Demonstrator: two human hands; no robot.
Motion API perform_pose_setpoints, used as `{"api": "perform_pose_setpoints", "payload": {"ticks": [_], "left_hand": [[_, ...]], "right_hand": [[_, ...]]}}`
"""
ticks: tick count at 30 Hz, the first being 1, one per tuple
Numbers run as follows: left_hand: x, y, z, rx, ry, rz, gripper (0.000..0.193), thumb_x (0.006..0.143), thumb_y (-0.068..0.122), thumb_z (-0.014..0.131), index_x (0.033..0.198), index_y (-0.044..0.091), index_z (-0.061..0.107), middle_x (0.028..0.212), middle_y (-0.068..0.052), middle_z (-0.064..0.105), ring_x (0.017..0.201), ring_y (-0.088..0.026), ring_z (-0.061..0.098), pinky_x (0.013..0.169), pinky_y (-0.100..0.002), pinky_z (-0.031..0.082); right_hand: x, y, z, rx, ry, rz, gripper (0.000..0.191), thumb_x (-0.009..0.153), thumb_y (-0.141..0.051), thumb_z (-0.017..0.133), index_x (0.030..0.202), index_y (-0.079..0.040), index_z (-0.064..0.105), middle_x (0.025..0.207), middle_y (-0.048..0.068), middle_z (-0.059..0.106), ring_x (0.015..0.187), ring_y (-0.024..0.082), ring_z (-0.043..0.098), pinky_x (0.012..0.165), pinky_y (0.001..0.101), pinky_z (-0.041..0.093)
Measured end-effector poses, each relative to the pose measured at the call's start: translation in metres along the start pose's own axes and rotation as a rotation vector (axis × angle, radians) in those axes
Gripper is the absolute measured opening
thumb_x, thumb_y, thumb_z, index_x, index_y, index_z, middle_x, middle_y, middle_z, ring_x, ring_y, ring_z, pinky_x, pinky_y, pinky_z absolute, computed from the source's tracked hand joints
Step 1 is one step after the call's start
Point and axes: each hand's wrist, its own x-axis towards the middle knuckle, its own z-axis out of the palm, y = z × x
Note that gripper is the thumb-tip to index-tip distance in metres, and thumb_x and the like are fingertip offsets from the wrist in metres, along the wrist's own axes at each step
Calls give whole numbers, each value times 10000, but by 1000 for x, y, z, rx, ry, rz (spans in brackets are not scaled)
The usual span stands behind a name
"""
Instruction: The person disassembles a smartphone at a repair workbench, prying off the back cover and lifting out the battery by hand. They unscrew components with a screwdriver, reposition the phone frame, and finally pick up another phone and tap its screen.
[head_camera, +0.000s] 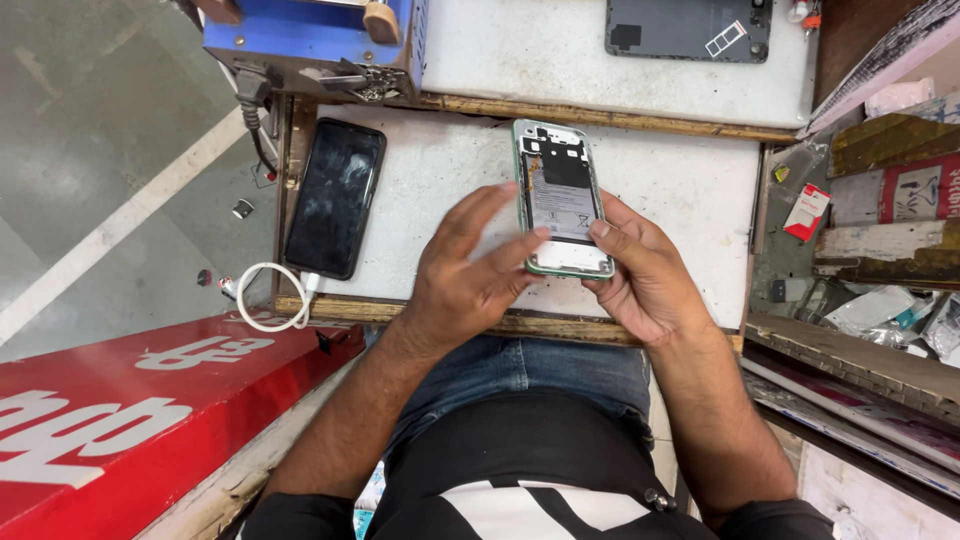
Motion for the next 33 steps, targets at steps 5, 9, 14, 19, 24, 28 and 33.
{"api": "perform_pose_setpoints", "payload": {"ticks": [5,9,14,19,24,28,33], "left_hand": [[12,8,-7,-58,1,-10,334,843,184,868,1143,127,732,1175,-58,703,1160,-262,668,976,-378,608],[13,9,1,-64,39,-59,290,888,162,851,1149,111,735,1146,-36,712,1110,-240,684,963,-369,616],[11,12,3,-85,15,-86,343,919,246,835,1211,129,699,1228,-54,694,1228,-267,652,1079,-402,589],[16,10,-21,-157,-10,-118,650,937,541,675,1370,77,535,1410,-225,539,1330,-390,523,1143,-476,448],[20,-2,-22,-757,6,-454,733,1060,571,570,1512,53,314,1352,-154,614,1281,-250,594,1105,-365,474],[17,-10,-15,-599,-73,-645,531,1067,477,540,1373,54,638,1093,-110,767,970,-165,718,833,-292,587],[8,-1,-17,-587,-157,-502,461,1101,448,531,1299,57,677,1052,-88,780,961,-161,752,820,-289,613]], "right_hand": [[-6,6,4,159,72,60,464,1070,-118,593,1417,162,467,1016,274,710,787,260,785,651,263,663],[-10,10,5,252,174,83,360,1096,-169,602,1220,158,518,935,269,723,774,270,785,645,274,665],[-7,13,5,175,125,62,362,1103,-150,612,1286,146,513,975,272,724,838,264,775,705,278,666],[2,10,-4,-346,8,-135,570,985,-89,670,1500,-45,431,1110,161,737,932,177,727,790,295,636],[6,8,-16,-837,-30,-126,418,999,-78,684,1385,-3,540,1108,110,746,1001,128,709,902,286,617],[6,9,-14,-1133,23,-155,349,1009,-128,693,1339,-25,650,958,98,708,811,132,612,713,269,529],[-7,-3,4,-1157,2,-438,367,1036,-212,683,1352,-26,673,937,74,726,847,94,666,712,229,547]]}}
